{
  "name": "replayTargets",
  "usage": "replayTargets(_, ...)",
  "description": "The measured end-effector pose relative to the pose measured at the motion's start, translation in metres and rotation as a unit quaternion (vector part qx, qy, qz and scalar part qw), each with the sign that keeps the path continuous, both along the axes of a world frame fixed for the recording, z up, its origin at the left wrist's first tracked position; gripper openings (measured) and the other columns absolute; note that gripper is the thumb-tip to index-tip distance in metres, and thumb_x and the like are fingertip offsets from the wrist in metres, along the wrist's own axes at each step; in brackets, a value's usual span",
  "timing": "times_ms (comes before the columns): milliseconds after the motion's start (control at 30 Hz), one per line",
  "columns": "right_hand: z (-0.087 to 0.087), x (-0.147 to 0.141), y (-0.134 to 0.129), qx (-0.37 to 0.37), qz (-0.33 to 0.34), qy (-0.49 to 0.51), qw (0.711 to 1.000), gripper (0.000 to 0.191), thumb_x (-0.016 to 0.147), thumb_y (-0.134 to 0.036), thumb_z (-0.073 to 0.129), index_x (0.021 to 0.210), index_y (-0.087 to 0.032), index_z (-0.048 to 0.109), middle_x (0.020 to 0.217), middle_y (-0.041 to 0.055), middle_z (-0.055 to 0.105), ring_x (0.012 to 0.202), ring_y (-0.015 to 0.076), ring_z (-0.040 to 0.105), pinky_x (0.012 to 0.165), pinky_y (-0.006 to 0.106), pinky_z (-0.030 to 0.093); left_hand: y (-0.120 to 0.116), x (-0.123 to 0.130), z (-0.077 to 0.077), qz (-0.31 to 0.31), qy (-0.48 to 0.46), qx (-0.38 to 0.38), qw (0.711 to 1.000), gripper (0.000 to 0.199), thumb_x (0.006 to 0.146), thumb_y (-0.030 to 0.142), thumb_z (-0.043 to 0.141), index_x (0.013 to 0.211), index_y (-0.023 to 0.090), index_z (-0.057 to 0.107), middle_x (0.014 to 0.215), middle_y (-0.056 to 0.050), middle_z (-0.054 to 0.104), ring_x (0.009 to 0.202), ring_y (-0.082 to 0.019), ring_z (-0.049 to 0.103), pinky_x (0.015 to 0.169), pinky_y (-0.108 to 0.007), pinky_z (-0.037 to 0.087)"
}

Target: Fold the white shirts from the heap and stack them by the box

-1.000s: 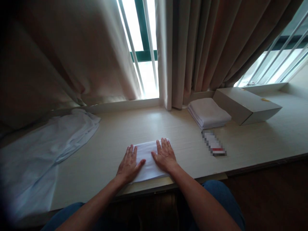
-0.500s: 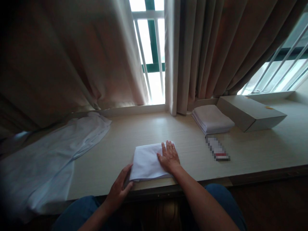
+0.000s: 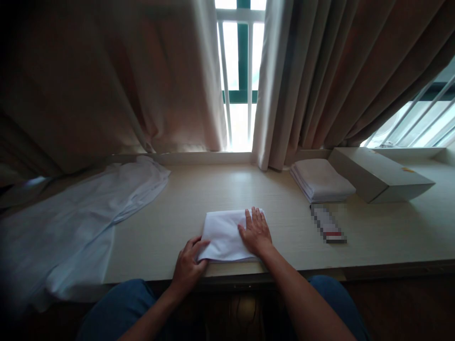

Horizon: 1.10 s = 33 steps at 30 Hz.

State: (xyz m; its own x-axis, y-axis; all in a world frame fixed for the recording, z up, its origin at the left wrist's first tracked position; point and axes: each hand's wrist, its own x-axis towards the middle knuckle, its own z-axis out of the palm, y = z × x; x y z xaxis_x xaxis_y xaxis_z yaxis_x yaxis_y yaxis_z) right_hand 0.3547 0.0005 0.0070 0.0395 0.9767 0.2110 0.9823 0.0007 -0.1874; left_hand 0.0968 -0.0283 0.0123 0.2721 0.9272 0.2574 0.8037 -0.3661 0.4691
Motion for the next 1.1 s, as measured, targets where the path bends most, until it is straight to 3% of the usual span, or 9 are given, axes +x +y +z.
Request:
replayTargets(233,-0.001,0.0,0.001,-0.007,0.002,-0.012,1.0,0.068,0.095,-0.053,0.028,0.147,-0.01,0.029,0.155,0.0159,0.021,0.144,0.0258,0.012,0.116,0.042,0.002,-0.004,0.017,-0.003,0.097,0.074,0.014,0.992,0.03,0.072,0.007,0.047,0.097,0.02,0.057,0.104,-0.008,0.052,0.093,-0.023,0.054,0.082,-0.036,0.042)
replayTargets(467,-0.004,0.0,0.002,0.0,0.001,-0.021,1.0,0.068,0.096,-0.054,0.027,0.147,-0.01,0.03,0.154,0.0165,0.025,0.144,0.026,0.013,0.116,0.042,0.003,-0.008,0.016,-0.004,0.123,0.084,0.008,0.989,0.021,0.067,0.003,0.046,0.079,0.021,0.046,0.087,-0.005,0.05,0.087,-0.022,0.051,0.078,-0.034,0.04)
replayTargets(567,-0.005,0.0,0.003,-0.003,0.0,-0.022,1.0,0.068,0.096,-0.054,0.026,0.147,-0.009,0.03,0.154,0.0164,0.024,0.144,0.0264,0.013,0.116,0.043,0.003,-0.009,0.003,-0.002,0.114,0.023,-0.026,0.993,0.019,0.067,0.006,0.048,0.079,0.021,0.048,0.088,-0.004,0.052,0.087,-0.021,0.053,0.078,-0.034,0.042)
replayTargets(633,-0.006,0.0,0.004,-0.003,0.0,-0.021,1.0,0.068,0.096,-0.054,0.027,0.147,-0.009,0.029,0.154,0.0165,0.024,0.144,0.0265,0.013,0.116,0.043,0.003,-0.007,-0.008,0.006,0.088,-0.065,-0.051,0.993,0.02,0.069,0.012,0.051,0.087,0.021,0.051,0.094,-0.004,0.054,0.092,-0.02,0.055,0.081,-0.034,0.045)
replayTargets(733,-0.006,-0.001,0.004,-0.004,0.002,-0.017,1.0,0.069,0.095,-0.053,0.028,0.148,-0.009,0.029,0.155,0.0162,0.022,0.144,0.0268,0.012,0.116,0.043,0.003,0.004,-0.014,0.033,0.074,-0.187,-0.038,0.979,0.025,0.076,0.02,0.053,0.101,0.022,0.054,0.109,-0.004,0.058,0.103,-0.019,0.056,0.089,-0.035,0.047)
replayTargets(800,-0.006,-0.001,0.004,-0.006,0.002,-0.016,1.0,0.069,0.095,-0.053,0.029,0.148,-0.008,0.028,0.155,0.0163,0.02,0.144,0.0271,0.012,0.116,0.044,0.003,0.015,-0.003,0.051,0.067,-0.2,-0.007,0.978,0.023,0.084,0.027,0.048,0.105,0.021,0.056,0.116,-0.005,0.059,0.11,-0.02,0.056,0.093,-0.037,0.046)
replayTargets(867,-0.005,-0.002,0.003,-0.002,0.001,-0.017,1.0,0.068,0.096,-0.052,0.029,0.148,-0.008,0.028,0.155,0.0166,0.02,0.144,0.0272,0.011,0.116,0.045,0.003,0.026,0.017,0.058,0.008,-0.151,0.022,0.988,0.03,0.09,0.035,0.043,0.111,0.019,0.057,0.125,-0.009,0.057,0.12,-0.021,0.051,0.102,-0.039,0.041)
replayTargets(967,-0.005,-0.002,0.003,0.005,0.003,-0.022,1.0,0.068,0.096,-0.052,0.029,0.147,-0.007,0.028,0.155,0.0175,0.02,0.144,0.0275,0.012,0.116,0.045,0.004,0.035,0.044,0.04,-0.08,0.001,0.059,0.995,0.057,0.089,0.051,0.046,0.134,0.016,0.046,0.146,-0.014,0.04,0.138,-0.027,0.032,0.113,-0.047,0.027)
replayTargets(1100,-0.006,0.0,0.004,0.01,0.008,-0.023,1.0,0.069,0.096,-0.053,0.029,0.148,-0.008,0.028,0.155,0.0173,0.02,0.144,0.0274,0.012,0.116,0.044,0.005,0.033,0.049,-0.003,-0.068,0.133,0.081,0.985,0.081,0.081,0.064,0.05,0.145,0.018,0.033,0.156,-0.016,0.019,0.145,-0.033,0.011,0.115,-0.053,0.017)
